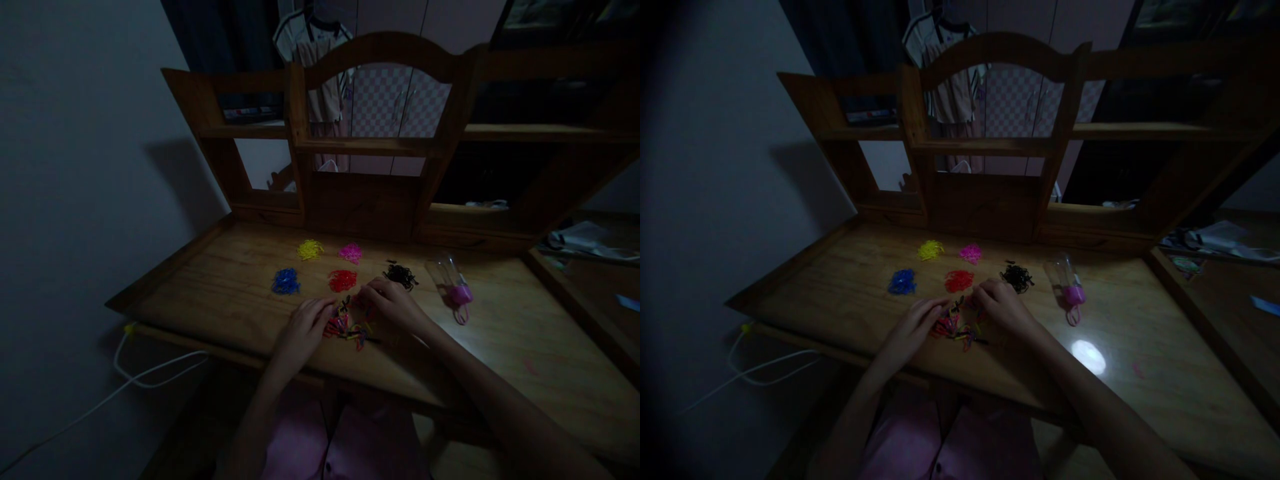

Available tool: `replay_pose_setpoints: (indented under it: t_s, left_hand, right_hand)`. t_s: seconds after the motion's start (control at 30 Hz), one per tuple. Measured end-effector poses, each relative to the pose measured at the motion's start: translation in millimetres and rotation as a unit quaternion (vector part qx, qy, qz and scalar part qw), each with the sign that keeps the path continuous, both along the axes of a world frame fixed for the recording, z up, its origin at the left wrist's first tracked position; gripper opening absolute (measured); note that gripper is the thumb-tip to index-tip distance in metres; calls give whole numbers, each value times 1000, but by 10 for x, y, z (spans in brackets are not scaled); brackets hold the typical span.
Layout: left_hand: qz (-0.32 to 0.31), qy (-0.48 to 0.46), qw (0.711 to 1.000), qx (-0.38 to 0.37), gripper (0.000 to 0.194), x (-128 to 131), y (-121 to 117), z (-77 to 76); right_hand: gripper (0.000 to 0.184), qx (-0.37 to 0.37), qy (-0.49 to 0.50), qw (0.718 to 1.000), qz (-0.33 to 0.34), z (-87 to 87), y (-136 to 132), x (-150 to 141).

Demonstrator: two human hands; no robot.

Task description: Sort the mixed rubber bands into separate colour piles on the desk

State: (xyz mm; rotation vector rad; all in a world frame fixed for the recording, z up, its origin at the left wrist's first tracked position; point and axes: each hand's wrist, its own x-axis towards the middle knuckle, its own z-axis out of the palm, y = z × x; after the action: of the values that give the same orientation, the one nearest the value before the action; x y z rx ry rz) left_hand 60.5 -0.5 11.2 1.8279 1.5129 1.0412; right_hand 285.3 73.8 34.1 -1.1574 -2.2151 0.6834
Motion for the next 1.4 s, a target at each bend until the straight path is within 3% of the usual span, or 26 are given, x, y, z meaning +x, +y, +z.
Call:
replay_pose_setpoints:
  t_s: [0.17,0.3,0.4,0.53,0.73,0.93,1.13,1.4]
  left_hand:
    - [-47,-89,994,-39,32,80,37,6]
    - [-36,-149,986,-72,30,74,19,33]
    - [-36,-169,981,-86,29,69,7,53]
    - [-51,-179,979,-87,29,63,10,67]
    - [-21,-220,971,-87,31,19,40,73]
    - [1,-256,961,-105,29,-9,33,111]
    - [22,-305,946,-111,30,-49,36,56]
    - [28,-308,944,-112,30,-50,33,42]
  right_hand:
    - [42,-23,-9,1000,7,-21,28,16]
    - [44,-23,-10,1000,7,-9,20,19]
    - [35,13,-2,1000,4,38,-14,7]
    - [20,71,5,994,81,78,-73,-29]
    - [34,78,-1,982,170,15,-110,-84]
    - [32,80,-2,986,145,-5,-104,-75]
    - [27,92,-4,986,136,-2,-131,-93]
    - [22,79,0,990,118,-12,-118,-117]
